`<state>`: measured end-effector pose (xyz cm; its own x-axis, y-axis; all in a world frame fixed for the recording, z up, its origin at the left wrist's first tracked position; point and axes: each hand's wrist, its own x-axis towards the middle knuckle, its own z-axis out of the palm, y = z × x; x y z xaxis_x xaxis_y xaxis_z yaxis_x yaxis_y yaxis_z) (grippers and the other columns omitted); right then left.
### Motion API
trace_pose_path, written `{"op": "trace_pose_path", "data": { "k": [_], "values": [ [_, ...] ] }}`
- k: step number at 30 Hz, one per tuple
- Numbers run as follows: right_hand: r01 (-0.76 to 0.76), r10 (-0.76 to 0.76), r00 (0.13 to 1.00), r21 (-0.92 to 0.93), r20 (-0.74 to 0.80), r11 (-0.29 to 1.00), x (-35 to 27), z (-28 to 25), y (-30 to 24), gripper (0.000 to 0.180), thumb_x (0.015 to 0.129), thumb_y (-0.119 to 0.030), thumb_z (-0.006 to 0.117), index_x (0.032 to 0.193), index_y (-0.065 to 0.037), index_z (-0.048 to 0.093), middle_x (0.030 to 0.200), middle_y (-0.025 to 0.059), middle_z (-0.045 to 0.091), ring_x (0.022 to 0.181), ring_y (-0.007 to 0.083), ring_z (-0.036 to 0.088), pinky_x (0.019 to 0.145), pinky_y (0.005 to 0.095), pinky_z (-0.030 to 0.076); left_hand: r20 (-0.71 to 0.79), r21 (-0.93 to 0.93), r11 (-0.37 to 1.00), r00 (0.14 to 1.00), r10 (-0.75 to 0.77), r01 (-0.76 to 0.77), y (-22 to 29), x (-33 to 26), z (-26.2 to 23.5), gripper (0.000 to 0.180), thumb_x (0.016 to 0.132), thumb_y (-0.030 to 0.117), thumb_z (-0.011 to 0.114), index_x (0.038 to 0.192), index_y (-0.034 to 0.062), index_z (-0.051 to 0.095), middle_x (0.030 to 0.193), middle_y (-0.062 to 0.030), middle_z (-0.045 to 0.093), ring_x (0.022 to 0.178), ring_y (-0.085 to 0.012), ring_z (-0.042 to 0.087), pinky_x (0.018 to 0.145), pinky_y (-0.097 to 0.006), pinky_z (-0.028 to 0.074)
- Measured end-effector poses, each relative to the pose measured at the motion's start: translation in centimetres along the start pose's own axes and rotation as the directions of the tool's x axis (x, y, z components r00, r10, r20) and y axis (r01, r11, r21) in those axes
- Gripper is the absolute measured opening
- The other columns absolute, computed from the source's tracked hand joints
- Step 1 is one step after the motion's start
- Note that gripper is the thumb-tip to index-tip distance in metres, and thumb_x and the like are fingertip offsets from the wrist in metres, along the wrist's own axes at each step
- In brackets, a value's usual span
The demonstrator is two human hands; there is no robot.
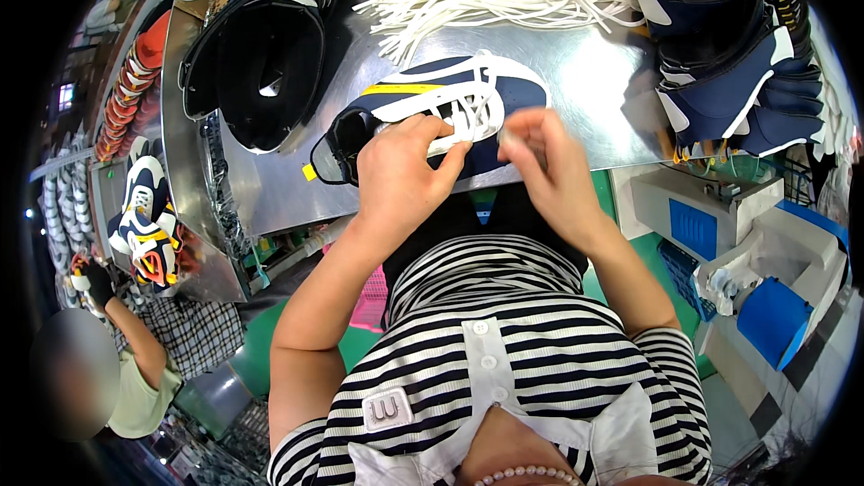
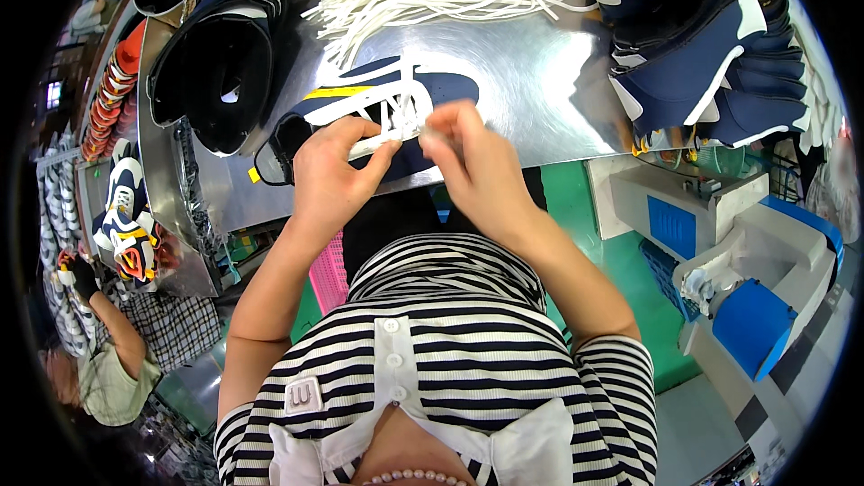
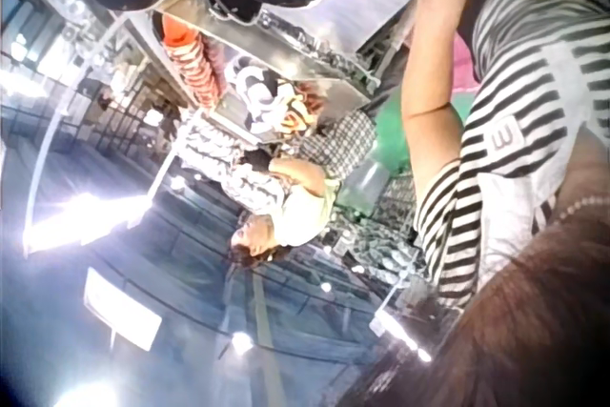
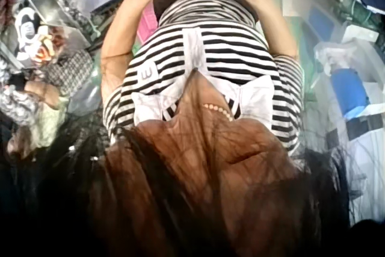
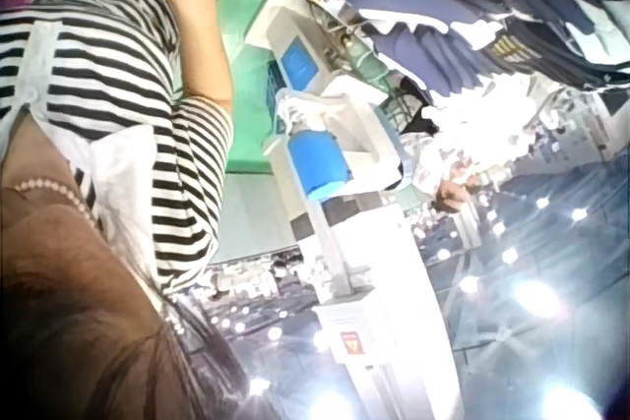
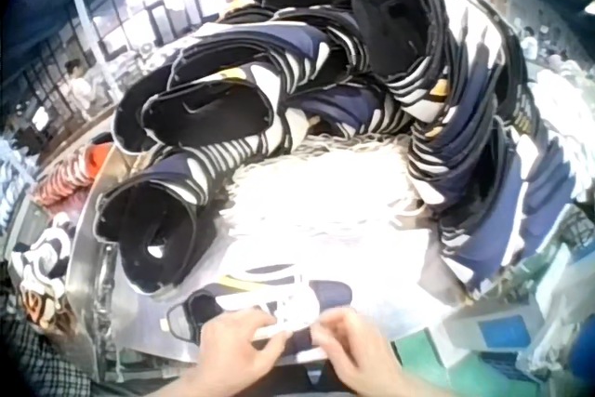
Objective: The person picks up a shoe from a pile on a metal table and begins threading white shoelaces through the eyelets. They use a small metal tool to pull the laces through the holes and continue lacing the shoe by hand.
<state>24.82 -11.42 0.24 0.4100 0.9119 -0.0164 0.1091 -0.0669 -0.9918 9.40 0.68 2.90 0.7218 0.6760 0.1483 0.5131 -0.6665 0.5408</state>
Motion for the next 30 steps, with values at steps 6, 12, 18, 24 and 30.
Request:
{"op": "trace_pose_path", "data": {
  "k": [6, 12, 18, 24, 30],
  "values": [
    [-0.078, 0.083, 0.995, -0.080, 0.054, 0.994, -1.7, 0.0, 0.2, 0.015, 0.098, -0.013, 0.059, 0.103, 0.000, 0.055, 0.085, 0.0145, 0.070, 0.079, 0.0225, 0.072, 0.070, 0.0317, 0.055, -0.019, 0.012, 0.997, 0.997, 0.081, -0.081, -0.4, 0.0, 0.2, 0.021, 0.079, 0.019, 0.078, 0.084, 0.0011, 0.067, 0.076, -0.0120, 0.066, 0.070, -0.0304, 0.065, 0.062, -0.037, 0.049],
    [-0.126, 0.129, 0.987, -0.033, 0.094, 0.991, -1.3, -0.1, 0.3, 0.016, 0.097, -0.012, 0.061, 0.101, 0.002, 0.055, 0.082, 0.0120, 0.069, 0.078, 0.0179, 0.071, 0.069, 0.0290, 0.054, 0.007, -0.042, 0.994, 0.995, 0.097, -0.097, -0.8, 0.0, 0.1, 0.021, 0.079, 0.017, 0.078, 0.083, 0.0005, 0.067, 0.076, -0.0118, 0.066, 0.068, -0.0291, 0.065, 0.061, -0.036, 0.048],
    [-0.142, 0.139, 0.987, 0.039, 0.076, 0.989, -1.6, 0.1, 0.1, 0.014, 0.097, -0.010, 0.060, 0.098, 0.003, 0.056, 0.079, 0.0093, 0.068, 0.076, 0.0141, 0.069, 0.068, 0.0275, 0.053, 0.020, -0.048, 0.995, 0.996, 0.087, -0.086, -0.9, -0.3, 0.0, 0.022, 0.080, 0.023, 0.077, 0.084, 0.0029, 0.068, 0.077, -0.0106, 0.066, 0.067, -0.0301, 0.065, 0.062, -0.038, 0.049],
    [-0.086, 0.086, 0.993, -0.011, 0.076, 0.996, -1.7, 0.0, 0.4, 0.014, 0.095, -0.010, 0.062, 0.097, 0.003, 0.056, 0.079, 0.0100, 0.069, 0.073, 0.0154, 0.068, 0.066, 0.0285, 0.052, 0.043, -0.043, 0.994, 0.993, 0.106, -0.104, -0.8, -0.5, 0.0, 0.023, 0.081, 0.025, 0.076, 0.085, 0.0037, 0.068, 0.078, -0.0101, 0.067, 0.068, -0.0307, 0.065, 0.062, -0.039, 0.049],
    [-0.134, 0.136, 0.991, 0.066, -0.015, 0.989, -1.8, 1.6, 0.8, 0.015, 0.094, -0.011, 0.062, 0.095, 0.002, 0.055, 0.078, 0.0135, 0.069, 0.072, 0.0230, 0.070, 0.065, 0.0333, 0.052, 0.065, -0.134, 0.977, 0.982, 0.177, -0.167, -0.8, -0.9, -0.1, 0.020, 0.078, 0.017, 0.078, 0.084, 0.0022, 0.067, 0.077, -0.0107, 0.064, 0.066, -0.0306, 0.063, 0.059, -0.038, 0.047]
  ]
}}
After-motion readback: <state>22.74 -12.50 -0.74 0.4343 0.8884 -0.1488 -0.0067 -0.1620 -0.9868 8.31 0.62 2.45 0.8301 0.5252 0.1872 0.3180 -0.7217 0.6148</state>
